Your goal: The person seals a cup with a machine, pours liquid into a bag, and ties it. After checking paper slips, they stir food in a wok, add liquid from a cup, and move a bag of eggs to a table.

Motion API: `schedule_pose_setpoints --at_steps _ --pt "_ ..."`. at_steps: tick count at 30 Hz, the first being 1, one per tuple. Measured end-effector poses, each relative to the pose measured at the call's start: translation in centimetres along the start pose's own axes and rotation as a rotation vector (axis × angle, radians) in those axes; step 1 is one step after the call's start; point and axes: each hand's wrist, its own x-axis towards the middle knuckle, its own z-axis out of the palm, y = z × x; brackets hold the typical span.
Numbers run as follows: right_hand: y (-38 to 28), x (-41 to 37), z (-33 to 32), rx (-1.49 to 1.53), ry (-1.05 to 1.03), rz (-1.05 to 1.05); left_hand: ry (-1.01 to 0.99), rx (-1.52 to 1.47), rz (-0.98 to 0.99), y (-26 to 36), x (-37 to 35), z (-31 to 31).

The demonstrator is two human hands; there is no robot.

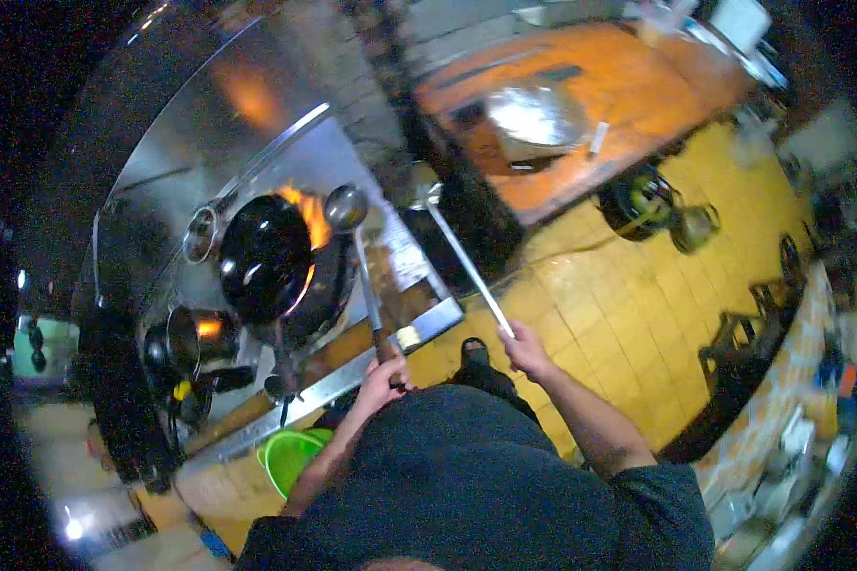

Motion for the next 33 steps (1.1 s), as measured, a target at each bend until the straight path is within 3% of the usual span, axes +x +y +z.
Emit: schedule_pose_setpoints --at_steps 4,6,9,16,20,22,23,24,26,28,30,32,33 --pt "0.7 0.4 2.3 -0.002 0.039 0.04 -0.03 -0.112 0.071 3.1 -3.5 -0.2" --pt "1.6 0.6 3.6 -0.027 0.036 0.017 -0.026 -0.002 0.135 4.7 -5.2 -0.3" --pt "4.8 2.8 6.3 -0.284 0.085 -0.179 -0.029 0.093 0.138 6.1 -7.5 -0.9" --pt "5.0 7.2 14.0 -0.245 0.121 -0.24 -0.18 0.245 0.223 5.7 -11.6 -4.3" --pt "3.0 6.7 15.6 -0.274 0.218 -0.058 -0.183 0.334 0.206 5.0 -13.7 -7.2" --pt "3.3 6.4 15.1 -1.114 0.473 -0.575 -0.203 0.345 0.203 4.7 -14.5 -8.2" --pt "4.2 5.7 15.3 -1.047 0.624 -0.664 -0.207 0.378 0.195 4.5 -14.5 -8.8" --pt "2.2 2.9 16.6 -1.06 0.638 -0.656 -0.209 0.409 0.191 4.3 -14.4 -9.2" --pt "-3.4 -3.3 20.6 -0.3 0.115 -0.35 -0.23 0.444 0.218 3.5 -14.0 -9.6" --pt "-5.3 -6.4 23.5 0.035 -0.264 -0.207 -0.243 0.481 0.253 3.4 -13.9 -9.1" --pt "-5.2 -6.4 26.3 -0.001 -0.389 -0.283 -0.229 0.544 0.273 3.2 -14.1 -8.0" --pt "-6.2 -7.9 28.3 0.009 -0.34 -0.277 -0.231 0.566 0.245 1.4 -12.7 -8.7" --pt "-6.2 -8.1 28.4 0.118 -0.32 -0.218 -0.197 0.721 0.465 0.1 -11.4 -9.4"
